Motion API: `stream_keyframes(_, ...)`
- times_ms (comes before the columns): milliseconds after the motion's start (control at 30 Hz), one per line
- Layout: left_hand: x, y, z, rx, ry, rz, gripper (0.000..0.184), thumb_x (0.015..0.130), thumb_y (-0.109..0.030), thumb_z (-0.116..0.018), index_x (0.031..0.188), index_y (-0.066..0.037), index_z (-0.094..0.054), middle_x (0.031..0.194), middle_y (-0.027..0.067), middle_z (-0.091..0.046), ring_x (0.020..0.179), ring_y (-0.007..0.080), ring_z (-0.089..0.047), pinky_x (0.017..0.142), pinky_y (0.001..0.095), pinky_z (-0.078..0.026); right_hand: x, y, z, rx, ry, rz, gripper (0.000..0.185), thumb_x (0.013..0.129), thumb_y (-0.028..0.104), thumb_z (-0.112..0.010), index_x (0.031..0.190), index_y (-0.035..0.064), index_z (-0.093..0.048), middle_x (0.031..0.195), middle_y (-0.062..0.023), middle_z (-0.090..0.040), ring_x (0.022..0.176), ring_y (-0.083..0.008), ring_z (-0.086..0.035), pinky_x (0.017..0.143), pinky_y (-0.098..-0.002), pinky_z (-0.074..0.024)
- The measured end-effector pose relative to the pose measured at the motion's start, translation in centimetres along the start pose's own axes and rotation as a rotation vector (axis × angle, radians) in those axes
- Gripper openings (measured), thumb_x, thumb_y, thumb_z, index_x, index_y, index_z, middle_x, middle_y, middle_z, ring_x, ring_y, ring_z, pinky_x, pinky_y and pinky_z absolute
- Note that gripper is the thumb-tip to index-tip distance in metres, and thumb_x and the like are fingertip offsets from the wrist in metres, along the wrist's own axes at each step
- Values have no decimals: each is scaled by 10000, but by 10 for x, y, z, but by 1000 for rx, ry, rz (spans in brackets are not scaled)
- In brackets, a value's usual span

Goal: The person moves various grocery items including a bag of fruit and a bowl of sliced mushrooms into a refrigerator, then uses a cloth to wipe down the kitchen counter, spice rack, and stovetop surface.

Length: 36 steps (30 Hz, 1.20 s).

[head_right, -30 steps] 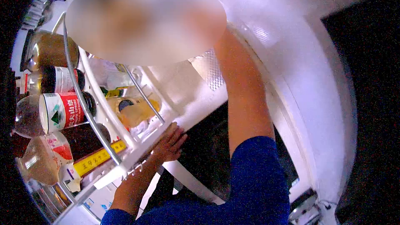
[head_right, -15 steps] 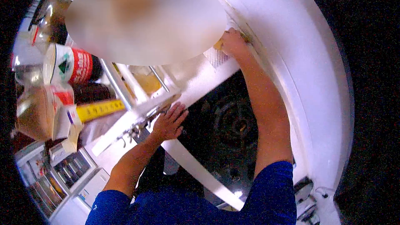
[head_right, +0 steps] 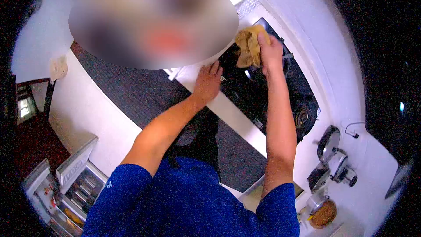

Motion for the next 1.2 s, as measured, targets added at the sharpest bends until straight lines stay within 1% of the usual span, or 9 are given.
stream_keyframes(167, -167, 38, 47, -741, 222, -254, 416, 861, -171, -618, 1252, -35, -582, 1298, 194, -572, 1190, 369, -544, 1016, 452, -445, -77, -29, -18, -2, -79, -149, 310, 971, 257, -619, 1099, -26, -627, 937, -76, -682, 781, -155, -629, 706, -315, -516)
stream_keyframes(333, -411, 292, -64, -509, 507, 602, 504, 867, -288, -630, 1267, 15, -581, 1261, 249, -598, 1208, 386, -551, 1045, 434, -425, -57, -3, -33, -228, -132, -3, 279, 947, 251, -646, 1088, 11, -637, 925, -71, -675, 777, -155, -611, 705, -315, -505)
stream_keyframes(467, -592, 438, -17, -381, 404, 1082, 442, 842, -268, -653, 1169, 28, -632, 1163, 249, -647, 1119, 394, -605, 992, 432, -468, 8, 19, -49, -595, -264, 332, 253, 909, 231, -652, 1039, 15, -654, 889, -119, -687, 763, -222, -617, 732, -332, -501)
stream_keyframes(500, -626, 461, -9, -266, 589, 1150, 392, 854, -288, -610, 1099, 13, -659, 1139, 240, -657, 1077, 393, -622, 956, 433, -483, 24, 25, -57, -692, -297, 393, 259, 897, 235, -644, 1037, 17, -654, 894, -147, -691, 760, -268, -632, 735, -344, -507)
stream_keyframes(567, -673, 484, -23, 44, 1110, 681, 358, 851, -294, -566, 1012, 9, -668, 1111, 237, -663, 969, 385, -650, 836, 481, -513, 74, -9, -73, -692, -241, 346, 348, 875, 301, -657, 1097, 34, -669, 1084, -277, -615, 959, -443, -616, 853, -458, -505)
stream_keyframes(633, -693, 481, 0, -69, 1312, 768, 343, 867, -318, -544, 1013, -27, -650, 1017, 177, -688, 828, 334, -664, 662, 500, -510, 69, -42, -111, -927, -198, 445, 352, 871, 252, -628, 1174, 72, -628, 1136, -251, -587, 1023, -432, -598, 894, -496, -502)
stream_keyframes(700, -703, 468, 34, -824, 418, 1953, 311, 877, -291, -565, 1079, -61, -621, 917, 106, -672, 733, 270, -651, 561, 429, -501, 67, -106, -140, -1044, -180, 412, 457, 792, 157, -655, 1239, 86, -586, 1270, -190, -520, 1051, -407, -571, 887, -480, -500)
stream_keyframes(1000, -361, 487, 47, -869, 326, 894, 377, 942, -165, -596, 1260, 33, -556, 927, 76, -654, 793, 139, -614, 705, 269, -508, -67, -123, -175, -604, -233, 290, 335, 743, 68, -684, 1071, 23, -632, 1117, -193, -615, 991, -388, -616, 860, -468, -524)
stream_keyframes(1200, -217, 561, 76, -819, 346, 582, 347, 941, -97, -584, 1252, 56, -567, 1001, 100, -660, 884, 152, -622, 822, 287, -504, -120, -116, -177, -683, -199, -57, 248, 784, 136, -621, 1004, 48, -695, 912, -210, -682, 861, -389, -668, 797, -451, -544)
Point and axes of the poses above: each hand's wrist, its own x-axis towards the middle knuckle, its own z-axis out of the back of the hand, y = z × x, the point moved 9 cm from there along x, towards the middle knuckle
